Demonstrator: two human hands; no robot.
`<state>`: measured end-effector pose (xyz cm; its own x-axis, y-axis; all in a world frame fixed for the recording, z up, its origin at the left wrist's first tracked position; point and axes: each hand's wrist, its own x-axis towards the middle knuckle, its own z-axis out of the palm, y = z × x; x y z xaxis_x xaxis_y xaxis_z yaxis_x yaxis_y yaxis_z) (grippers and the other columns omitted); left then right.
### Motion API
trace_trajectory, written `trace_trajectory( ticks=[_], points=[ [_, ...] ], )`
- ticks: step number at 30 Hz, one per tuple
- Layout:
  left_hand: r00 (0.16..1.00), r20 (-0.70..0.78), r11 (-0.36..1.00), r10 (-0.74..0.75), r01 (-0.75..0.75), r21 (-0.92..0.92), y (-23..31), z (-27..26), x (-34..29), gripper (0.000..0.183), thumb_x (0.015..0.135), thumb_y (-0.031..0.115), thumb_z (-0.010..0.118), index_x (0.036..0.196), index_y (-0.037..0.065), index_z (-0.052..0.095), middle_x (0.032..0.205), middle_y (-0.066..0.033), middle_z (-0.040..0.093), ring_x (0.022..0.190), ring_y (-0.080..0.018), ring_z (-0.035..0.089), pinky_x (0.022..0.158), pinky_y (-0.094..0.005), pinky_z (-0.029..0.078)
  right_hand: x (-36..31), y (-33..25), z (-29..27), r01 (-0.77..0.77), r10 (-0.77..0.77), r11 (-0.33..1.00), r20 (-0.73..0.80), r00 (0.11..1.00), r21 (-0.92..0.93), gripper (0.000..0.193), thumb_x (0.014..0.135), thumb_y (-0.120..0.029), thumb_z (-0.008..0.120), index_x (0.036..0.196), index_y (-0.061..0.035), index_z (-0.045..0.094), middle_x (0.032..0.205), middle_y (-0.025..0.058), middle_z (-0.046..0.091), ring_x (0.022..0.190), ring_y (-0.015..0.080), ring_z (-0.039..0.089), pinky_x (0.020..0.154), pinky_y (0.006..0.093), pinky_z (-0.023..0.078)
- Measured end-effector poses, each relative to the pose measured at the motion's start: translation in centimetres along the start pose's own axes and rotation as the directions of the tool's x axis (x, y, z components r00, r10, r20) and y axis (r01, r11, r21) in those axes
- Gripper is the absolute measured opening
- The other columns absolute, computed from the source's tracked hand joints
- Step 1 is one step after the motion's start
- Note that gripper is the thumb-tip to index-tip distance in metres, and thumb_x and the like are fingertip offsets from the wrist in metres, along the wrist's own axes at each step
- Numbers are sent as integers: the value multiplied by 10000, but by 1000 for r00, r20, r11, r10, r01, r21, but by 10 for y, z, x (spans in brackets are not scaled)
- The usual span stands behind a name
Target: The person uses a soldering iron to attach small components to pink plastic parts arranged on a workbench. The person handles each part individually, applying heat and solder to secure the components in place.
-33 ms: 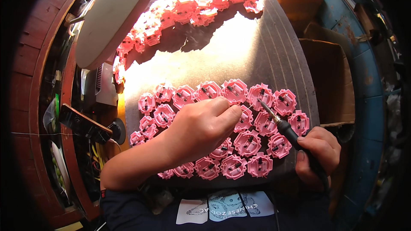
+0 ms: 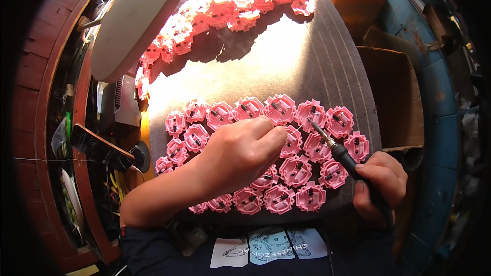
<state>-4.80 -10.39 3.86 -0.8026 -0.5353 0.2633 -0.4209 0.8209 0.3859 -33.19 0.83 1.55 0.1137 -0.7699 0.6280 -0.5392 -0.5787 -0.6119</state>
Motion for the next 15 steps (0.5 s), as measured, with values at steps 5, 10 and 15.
trace_trajectory(
  ticks=[5,10,15],
  points=[
    [997,-69,999,32,-33,-12,0,1,-2,202,870,-17,775,1051,-3,688,844,-115,626,722,-286,680,614,-387,560,-6,-7,-5,-30,27,999,-76,997,-38,343,693,-112,738,1010,18,719,725,121,637,570,263,619,549,355,493],
    [999,-37,998,32,-34,-47,10,0,2,195,869,-11,781,1039,-4,688,836,-105,625,720,-281,680,605,-387,558,-16,-8,-13,-17,17,1000,-128,992,-3,365,866,-285,777,1052,25,725,740,124,650,581,262,620,551,355,488],
    [996,-37,994,81,-84,-69,16,13,3,119,848,55,701,941,24,633,818,-102,558,694,-275,652,561,-386,544,-22,-10,-16,-45,51,997,-103,993,66,377,894,-312,806,1058,17,725,751,125,661,575,249,621,527,343,467]
  ],
)
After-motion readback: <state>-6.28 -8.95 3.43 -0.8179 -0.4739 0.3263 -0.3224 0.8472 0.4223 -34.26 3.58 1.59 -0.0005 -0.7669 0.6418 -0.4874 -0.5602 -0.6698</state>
